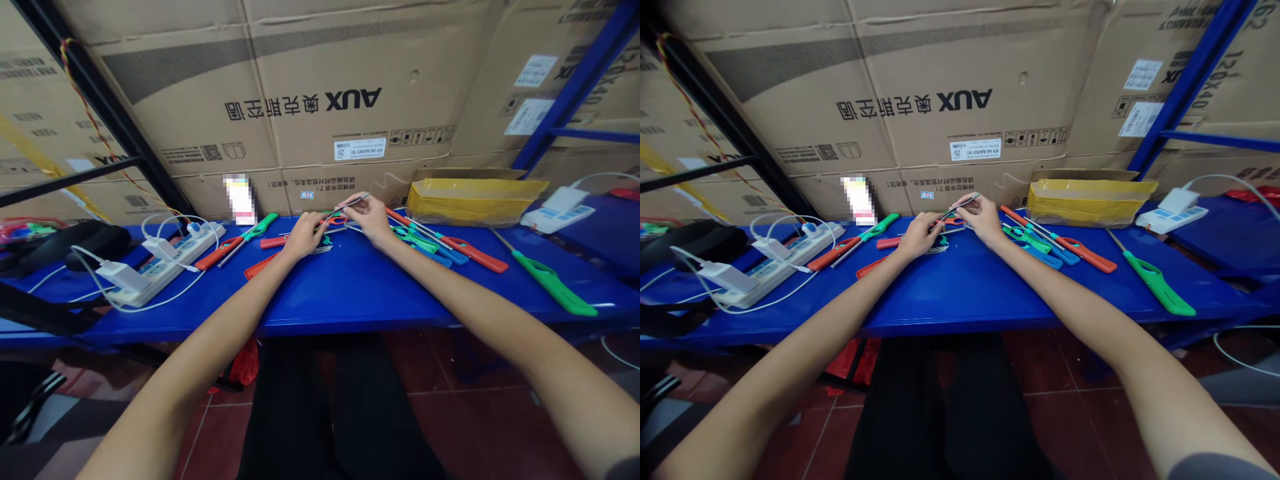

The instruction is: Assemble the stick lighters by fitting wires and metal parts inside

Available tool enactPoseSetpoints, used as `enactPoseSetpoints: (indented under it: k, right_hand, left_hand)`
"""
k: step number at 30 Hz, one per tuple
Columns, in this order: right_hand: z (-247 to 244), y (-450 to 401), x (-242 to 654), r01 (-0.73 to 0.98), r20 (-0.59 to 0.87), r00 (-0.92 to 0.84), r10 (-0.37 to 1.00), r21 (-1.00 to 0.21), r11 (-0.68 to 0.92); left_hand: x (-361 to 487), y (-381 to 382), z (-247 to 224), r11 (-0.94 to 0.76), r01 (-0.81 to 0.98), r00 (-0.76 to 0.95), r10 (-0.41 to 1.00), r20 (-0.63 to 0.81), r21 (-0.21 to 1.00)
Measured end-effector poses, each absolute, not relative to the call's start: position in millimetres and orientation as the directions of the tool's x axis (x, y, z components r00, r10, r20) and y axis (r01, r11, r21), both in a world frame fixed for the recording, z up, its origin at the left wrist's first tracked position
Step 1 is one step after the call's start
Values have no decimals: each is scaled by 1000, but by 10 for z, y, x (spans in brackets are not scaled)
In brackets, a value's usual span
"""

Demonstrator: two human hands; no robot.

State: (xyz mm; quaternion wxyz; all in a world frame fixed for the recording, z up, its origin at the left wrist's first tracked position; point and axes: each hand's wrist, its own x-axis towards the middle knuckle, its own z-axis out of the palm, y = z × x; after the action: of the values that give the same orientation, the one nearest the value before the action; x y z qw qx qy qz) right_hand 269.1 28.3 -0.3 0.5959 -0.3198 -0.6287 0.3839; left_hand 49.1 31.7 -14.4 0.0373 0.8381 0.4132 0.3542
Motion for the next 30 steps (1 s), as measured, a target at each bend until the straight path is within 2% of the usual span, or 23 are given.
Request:
enactPoseSetpoints:
  k: [8, 11, 15, 25, 30]
  right_hand:
    - [-61, 343, 2702, -46, 488, -61, 871, -873, 486]
    - [-81, 379, 2711, -50, 469, -34, 883, -883, 467]
    - [-83, 405, 2731, -100, 450, -15, 893, -889, 447]
    - [-40, 359, 2749, -277, 359, -50, 932, -902, 332]
    - [-7, 304, 2768, -295, 347, -108, 931, -906, 303]
  left_hand:
    - [438, 368, -190, -618, 648, 279, 736, 617, 445]
    - [430, 351, -182, -639, 628, 320, 732, 602, 444]
    - [446, 331, -181, -684, 636, 425, 697, 578, 357]
    - [443, 309, -133, -633, 768, 507, 691, 515, 94]
    - [449, 285, -111, -575, 811, 455, 736, 502, 109]
